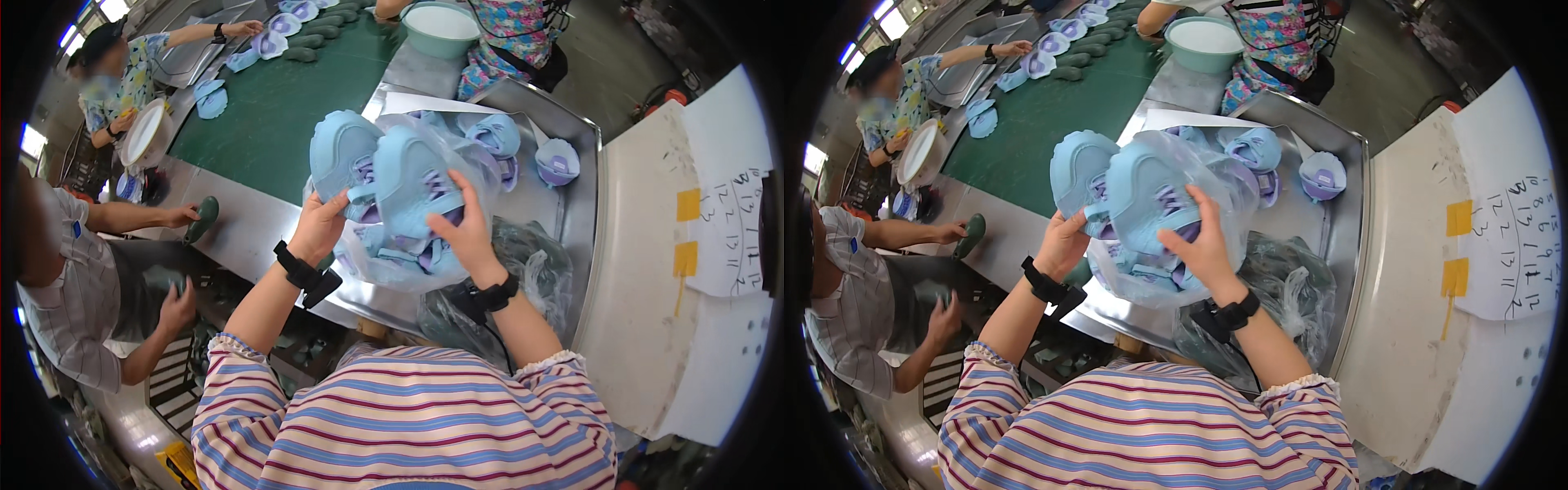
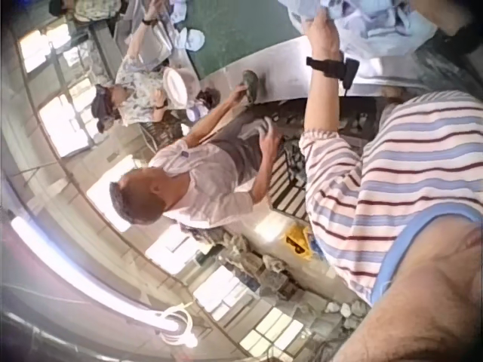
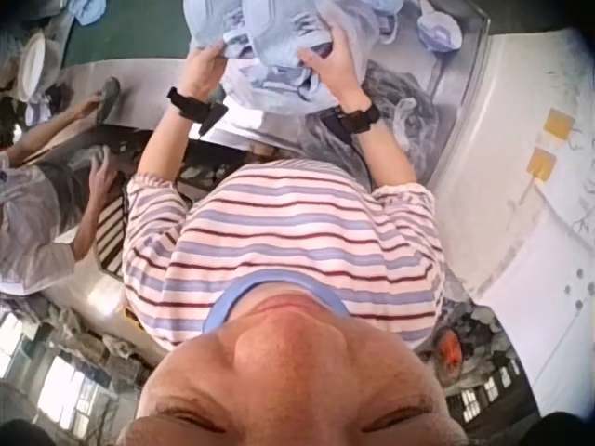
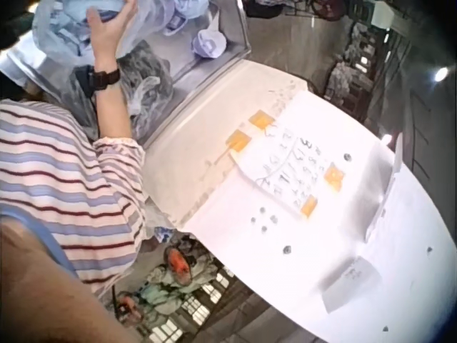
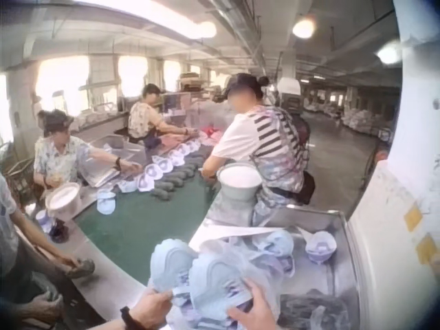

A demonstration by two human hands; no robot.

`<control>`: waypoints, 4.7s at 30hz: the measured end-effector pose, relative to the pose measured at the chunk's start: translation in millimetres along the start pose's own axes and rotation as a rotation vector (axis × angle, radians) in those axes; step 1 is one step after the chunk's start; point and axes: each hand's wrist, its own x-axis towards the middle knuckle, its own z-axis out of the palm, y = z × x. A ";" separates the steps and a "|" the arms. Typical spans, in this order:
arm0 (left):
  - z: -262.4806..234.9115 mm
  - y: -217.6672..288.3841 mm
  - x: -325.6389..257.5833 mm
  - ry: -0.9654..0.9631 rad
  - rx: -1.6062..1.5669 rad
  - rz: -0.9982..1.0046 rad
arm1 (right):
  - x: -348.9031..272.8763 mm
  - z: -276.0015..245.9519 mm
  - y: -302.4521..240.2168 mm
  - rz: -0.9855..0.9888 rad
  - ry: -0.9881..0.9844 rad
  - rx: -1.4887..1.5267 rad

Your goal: The person unpacks light blue slippers from a plastic bag and places them onto a green conveyor belt. They handle the slippers one by one, occasionally adjusting the camera headstrap, while other workers in the background perform similar tasks.

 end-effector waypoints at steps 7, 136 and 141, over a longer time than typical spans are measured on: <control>46.8 3.7 31.5 -0.262 0.407 -0.244 | 3.3 -18.1 -15.3 -0.145 -0.006 -0.461; -161.0 182.3 175.9 0.616 0.243 0.161 | 12.6 14.5 59.4 0.541 -0.240 0.045; -69.7 41.2 114.2 -0.434 0.623 -0.457 | 63.4 1.1 80.2 -0.125 -0.126 -0.928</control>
